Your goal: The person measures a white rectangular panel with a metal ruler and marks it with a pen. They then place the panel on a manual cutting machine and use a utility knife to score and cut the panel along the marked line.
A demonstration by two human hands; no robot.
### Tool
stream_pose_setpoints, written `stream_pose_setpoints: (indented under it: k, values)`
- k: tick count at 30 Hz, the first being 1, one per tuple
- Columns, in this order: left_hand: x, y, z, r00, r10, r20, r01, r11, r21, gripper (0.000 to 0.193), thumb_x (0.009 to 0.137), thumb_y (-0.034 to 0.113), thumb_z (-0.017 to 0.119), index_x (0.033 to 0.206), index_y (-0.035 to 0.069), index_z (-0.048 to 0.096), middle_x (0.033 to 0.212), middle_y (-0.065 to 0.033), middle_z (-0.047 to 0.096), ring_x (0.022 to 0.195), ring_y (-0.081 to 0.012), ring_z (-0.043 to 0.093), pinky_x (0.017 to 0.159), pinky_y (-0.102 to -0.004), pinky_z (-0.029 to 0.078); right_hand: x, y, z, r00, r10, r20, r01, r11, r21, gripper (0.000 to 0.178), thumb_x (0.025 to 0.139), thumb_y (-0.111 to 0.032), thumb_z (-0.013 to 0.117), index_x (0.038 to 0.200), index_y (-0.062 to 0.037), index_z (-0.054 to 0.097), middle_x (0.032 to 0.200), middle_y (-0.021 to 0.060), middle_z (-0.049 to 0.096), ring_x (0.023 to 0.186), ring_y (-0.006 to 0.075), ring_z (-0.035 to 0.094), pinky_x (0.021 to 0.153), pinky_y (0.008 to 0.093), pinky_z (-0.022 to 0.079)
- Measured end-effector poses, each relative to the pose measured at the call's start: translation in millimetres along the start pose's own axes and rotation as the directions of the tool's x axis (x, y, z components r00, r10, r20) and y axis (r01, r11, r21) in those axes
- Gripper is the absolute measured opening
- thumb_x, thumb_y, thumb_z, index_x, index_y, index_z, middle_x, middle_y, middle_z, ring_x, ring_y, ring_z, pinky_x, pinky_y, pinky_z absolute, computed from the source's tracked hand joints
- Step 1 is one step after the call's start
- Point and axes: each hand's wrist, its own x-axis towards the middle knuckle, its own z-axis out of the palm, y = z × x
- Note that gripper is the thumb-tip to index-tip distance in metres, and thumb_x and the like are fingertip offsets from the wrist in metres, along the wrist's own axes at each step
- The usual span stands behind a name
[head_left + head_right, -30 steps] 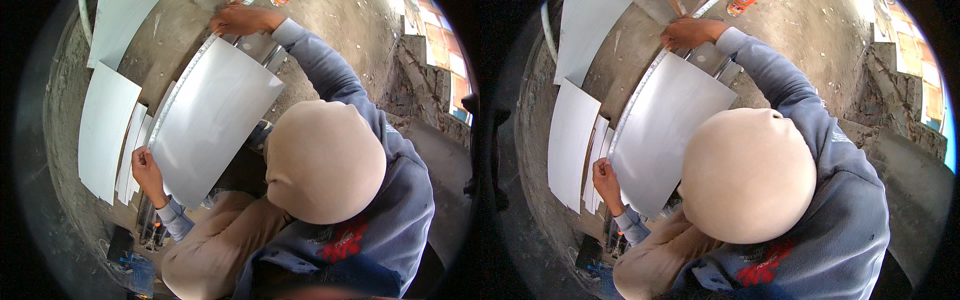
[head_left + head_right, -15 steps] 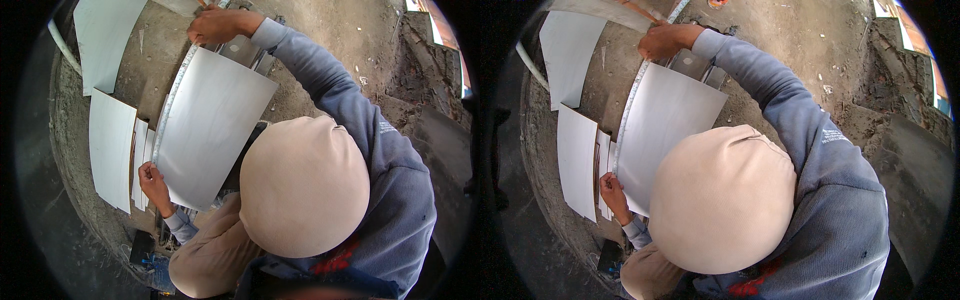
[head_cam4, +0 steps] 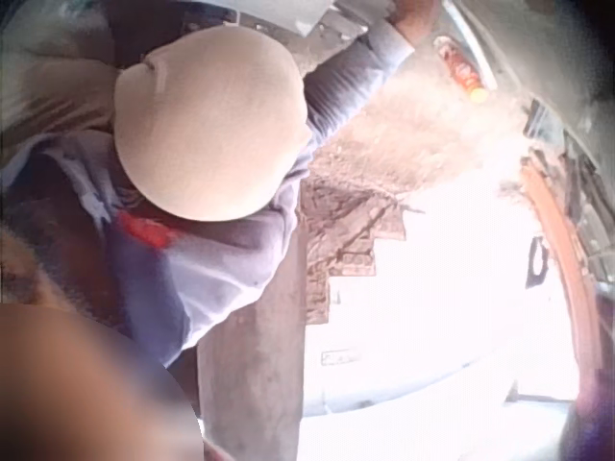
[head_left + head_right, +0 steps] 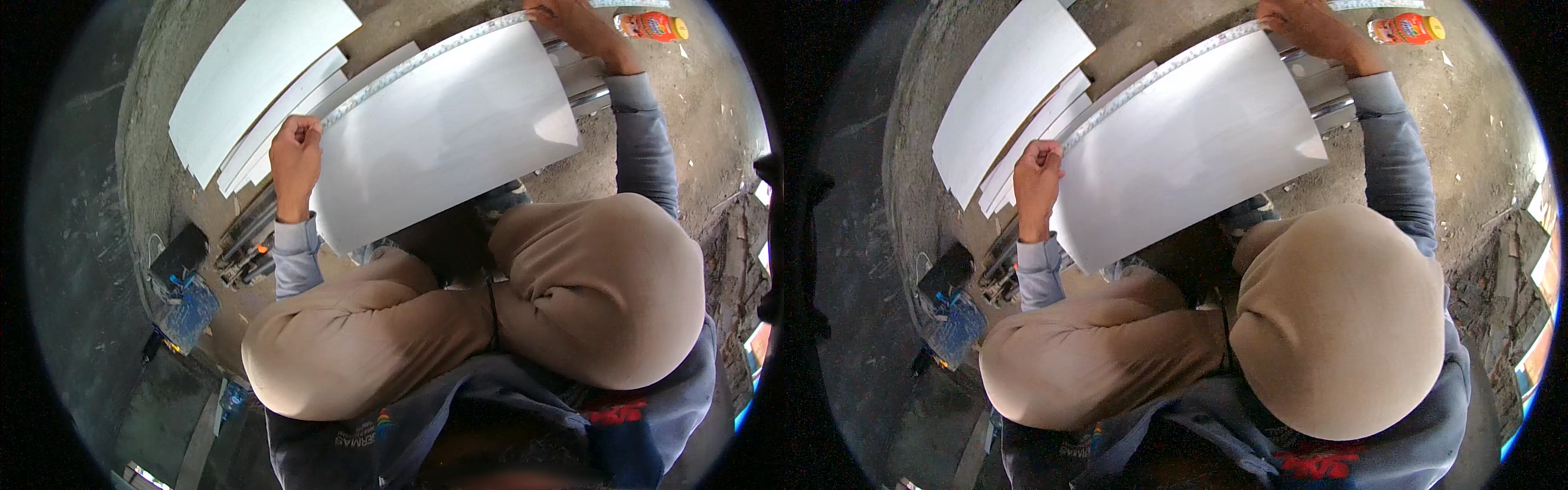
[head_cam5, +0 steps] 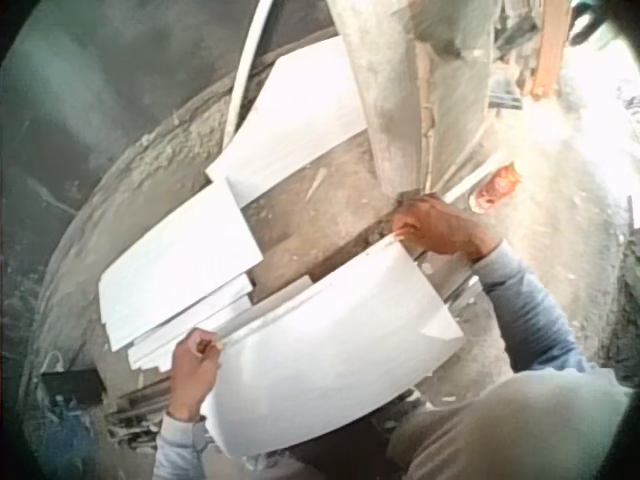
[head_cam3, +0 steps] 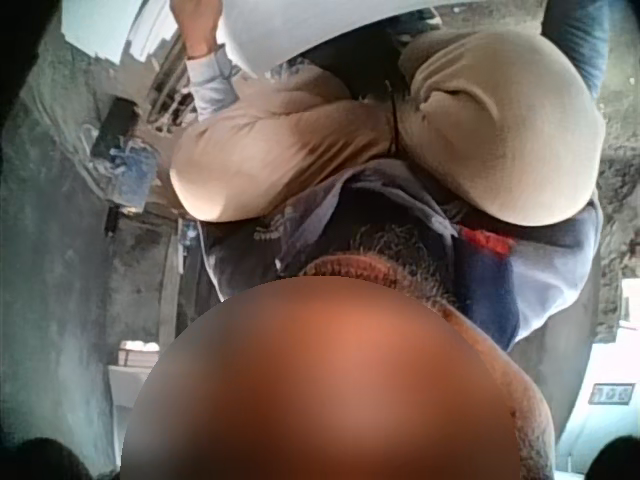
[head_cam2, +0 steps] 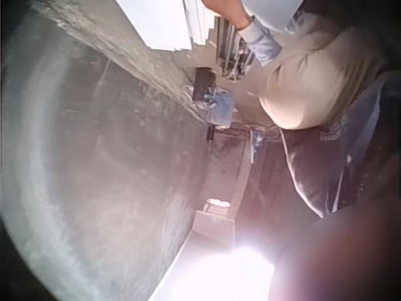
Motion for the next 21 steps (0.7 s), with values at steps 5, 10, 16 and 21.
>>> stream_pose_setpoints:
  k: [5, 10, 16, 21]
  values:
    - [-7.6, 6.5, 4.2, 0.997, 0.068, -0.030, -0.064, 0.991, 0.118, 0.015, 0.100, 0.014, 0.068, 0.108, 0.001, 0.073, 0.086, -0.0061, 0.071, 0.073, -0.0114, 0.066, 0.064, -0.0286, 0.056, 3.6, -7.1, -1.6, 0.997, 0.074, 0.027, -0.074, 0.997, -0.015, 0.016, 0.102, -0.023, 0.061, 0.100, -0.0104, 0.070, 0.097, 0.0115, 0.070, 0.099, 0.0330, 0.067, 0.095, 0.0473, 0.049]
    - [-12.2, 15.7, 6.2, 0.989, 0.090, -0.115, -0.075, 0.989, 0.126, 0.011, 0.096, 0.009, 0.070, 0.101, 0.000, 0.073, 0.089, -0.0122, 0.075, 0.078, -0.0207, 0.071, 0.075, -0.0345, 0.056, 2.7, -5.2, -1.6, 0.994, -0.107, -0.037, 0.102, 0.988, -0.119, 0.015, 0.102, -0.022, 0.061, 0.099, -0.0102, 0.069, 0.094, 0.0108, 0.069, 0.098, 0.0325, 0.066, 0.094, 0.0475, 0.048]
    - [-11.1, 20.8, 3.3, 0.993, 0.087, -0.077, -0.076, 0.988, 0.138, 0.012, 0.097, 0.009, 0.069, 0.100, -0.001, 0.074, 0.087, -0.0136, 0.075, 0.077, -0.0220, 0.071, 0.074, -0.0351, 0.056, 2.5, -5.5, -3.0, 0.989, 0.097, 0.115, -0.072, 0.976, -0.206, 0.016, 0.104, -0.024, 0.060, 0.103, -0.0097, 0.068, 0.093, 0.0111, 0.065, 0.096, 0.0327, 0.064, 0.092, 0.0468, 0.048]
    - [-15.5, 16.6, 4.5, 0.997, 0.072, -0.038, -0.065, 0.985, 0.161, 0.010, 0.096, 0.008, 0.068, 0.098, 0.000, 0.073, 0.086, -0.0141, 0.074, 0.074, -0.0236, 0.071, 0.073, -0.0364, 0.055, 2.1, -6.6, -5.1, 0.999, -0.026, 0.024, 0.028, 0.994, -0.106, 0.016, 0.104, -0.024, 0.060, 0.104, -0.0094, 0.068, 0.094, 0.0124, 0.065, 0.094, 0.0324, 0.064, 0.090, 0.0462, 0.048]
